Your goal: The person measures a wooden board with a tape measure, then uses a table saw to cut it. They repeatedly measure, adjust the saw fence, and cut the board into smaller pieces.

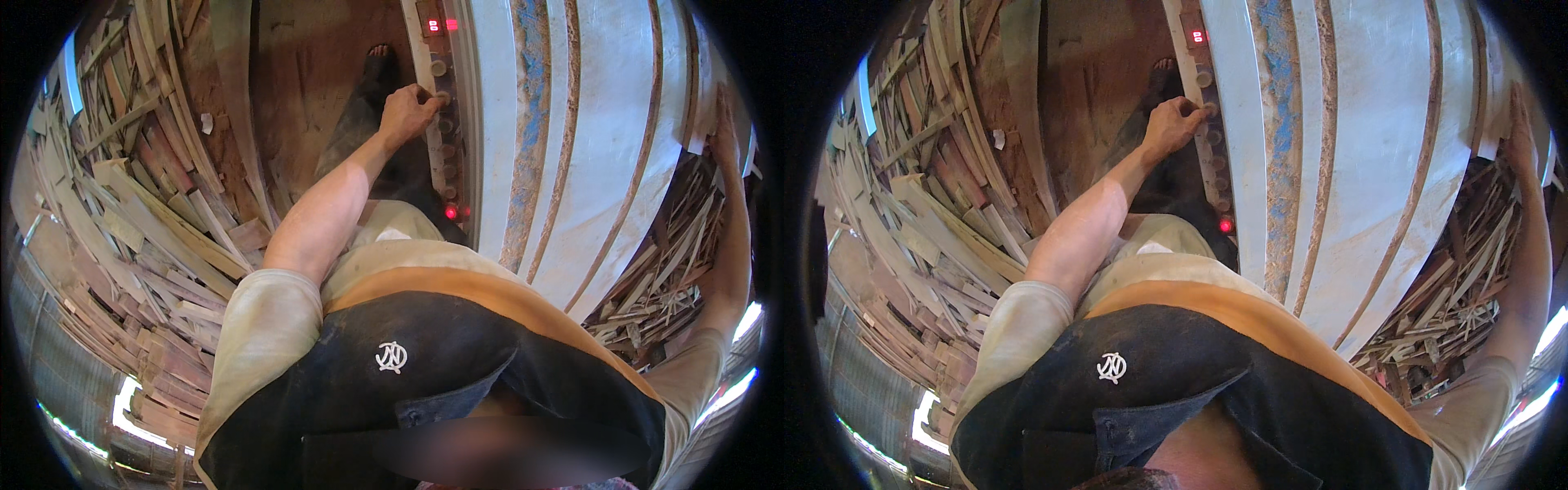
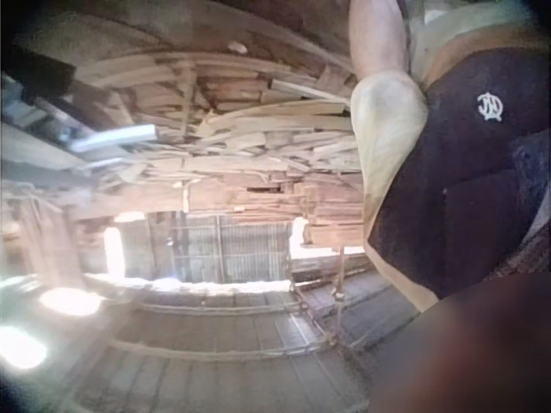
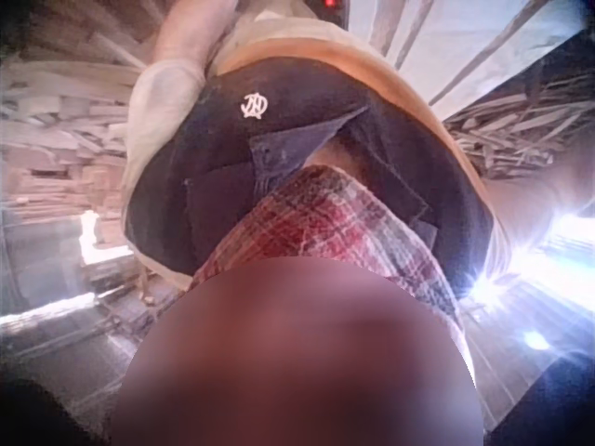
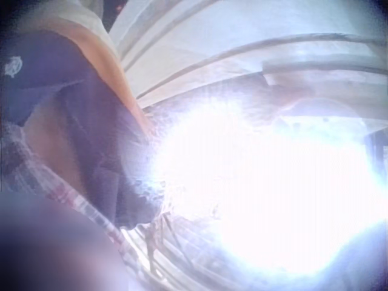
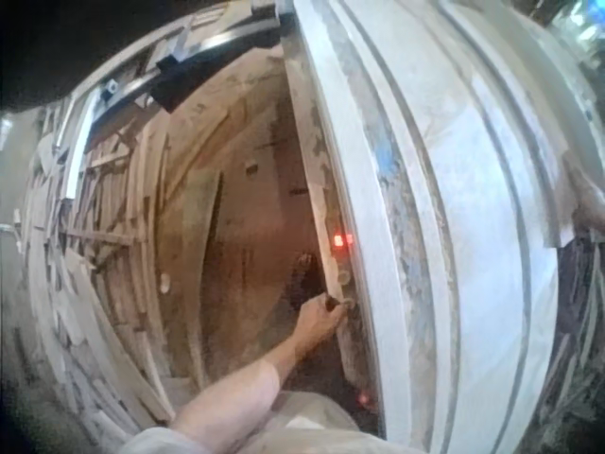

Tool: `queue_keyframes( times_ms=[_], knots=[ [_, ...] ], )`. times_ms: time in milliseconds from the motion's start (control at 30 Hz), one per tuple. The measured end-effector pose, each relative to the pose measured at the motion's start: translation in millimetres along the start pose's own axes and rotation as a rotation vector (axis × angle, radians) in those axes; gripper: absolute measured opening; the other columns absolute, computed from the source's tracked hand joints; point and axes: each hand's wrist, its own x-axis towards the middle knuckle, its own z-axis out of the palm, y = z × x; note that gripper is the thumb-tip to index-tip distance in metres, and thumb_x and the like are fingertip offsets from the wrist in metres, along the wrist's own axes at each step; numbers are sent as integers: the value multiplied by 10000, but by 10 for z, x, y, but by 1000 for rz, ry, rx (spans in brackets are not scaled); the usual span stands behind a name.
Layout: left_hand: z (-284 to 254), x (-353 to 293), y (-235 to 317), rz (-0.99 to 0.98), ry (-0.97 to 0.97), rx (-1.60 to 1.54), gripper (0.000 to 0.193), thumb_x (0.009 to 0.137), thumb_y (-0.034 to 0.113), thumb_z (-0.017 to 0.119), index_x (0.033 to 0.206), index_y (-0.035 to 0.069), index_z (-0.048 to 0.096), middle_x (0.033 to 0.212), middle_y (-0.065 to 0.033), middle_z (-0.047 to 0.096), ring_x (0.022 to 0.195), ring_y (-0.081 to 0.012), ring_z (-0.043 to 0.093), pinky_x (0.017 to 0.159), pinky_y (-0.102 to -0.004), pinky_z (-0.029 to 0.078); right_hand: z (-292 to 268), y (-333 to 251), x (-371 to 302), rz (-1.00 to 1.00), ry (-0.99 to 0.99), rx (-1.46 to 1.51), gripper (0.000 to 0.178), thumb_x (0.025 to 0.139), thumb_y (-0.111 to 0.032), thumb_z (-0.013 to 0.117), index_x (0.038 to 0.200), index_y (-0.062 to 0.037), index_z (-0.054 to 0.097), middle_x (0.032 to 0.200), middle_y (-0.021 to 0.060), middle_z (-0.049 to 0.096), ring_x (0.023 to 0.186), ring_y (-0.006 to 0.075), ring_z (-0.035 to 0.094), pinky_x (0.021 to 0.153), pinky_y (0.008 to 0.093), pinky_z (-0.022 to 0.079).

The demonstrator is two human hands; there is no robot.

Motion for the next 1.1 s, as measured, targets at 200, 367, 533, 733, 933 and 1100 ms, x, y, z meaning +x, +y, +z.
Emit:
queue_keyframes(
  times_ms=[200,367,533,733,933,1100],
  knots=[
    [69,54,-31,12,48,90,525,932,480,743,1047,-30,792,984,-241,791,962,-363,777,903,-453,581,-78,-113,6,104,-97,35,1224,677,236,613,1739,-184,173,1800,99,183,1642,315,221,1360,395,189],
    [194,219,-195,242,129,201,400,921,338,701,963,-53,773,964,-280,764,930,-453,747,865,-538,580,-261,-264,-19,352,-195,361,1238,685,164,720,1739,-146,149,1808,89,164,1641,281,233,1357,366,170],
    [117,276,-182,77,1,250,419,883,354,738,1013,-43,771,999,-282,768,987,-442,755,878,-497,581,-631,-575,97,305,-370,-74,1246,679,136,754,1731,-142,148,1803,82,172,1607,310,320,1310,409,331],
    [25,283,-99,160,-43,314,463,907,426,711,1125,23,774,1074,-258,771,1054,-453,738,897,-507,586,-814,-702,154,273,-335,-58,1264,644,45,855,1718,-139,213,1776,116,251,1587,330,355,1278,436,378],
    [39,328,-223,288,-48,354,421,919,391,703,1174,62,766,1104,-267,762,1064,-464,730,899,-523,589,-690,-607,124,266,-315,-82,1245,637,65,815,1714,-125,221,1775,112,251,1591,337,343,1266,446,396],
    [39,334,-262,293,-39,264,429,906,383,718,1199,72,758,1123,-258,762,1046,-468,733,894,-522,592,-691,-602,120,234,-270,-54,1198,656,91,753,1711,-119,227,1779,108,241,1588,342,345,1267,443,397]
  ],
)
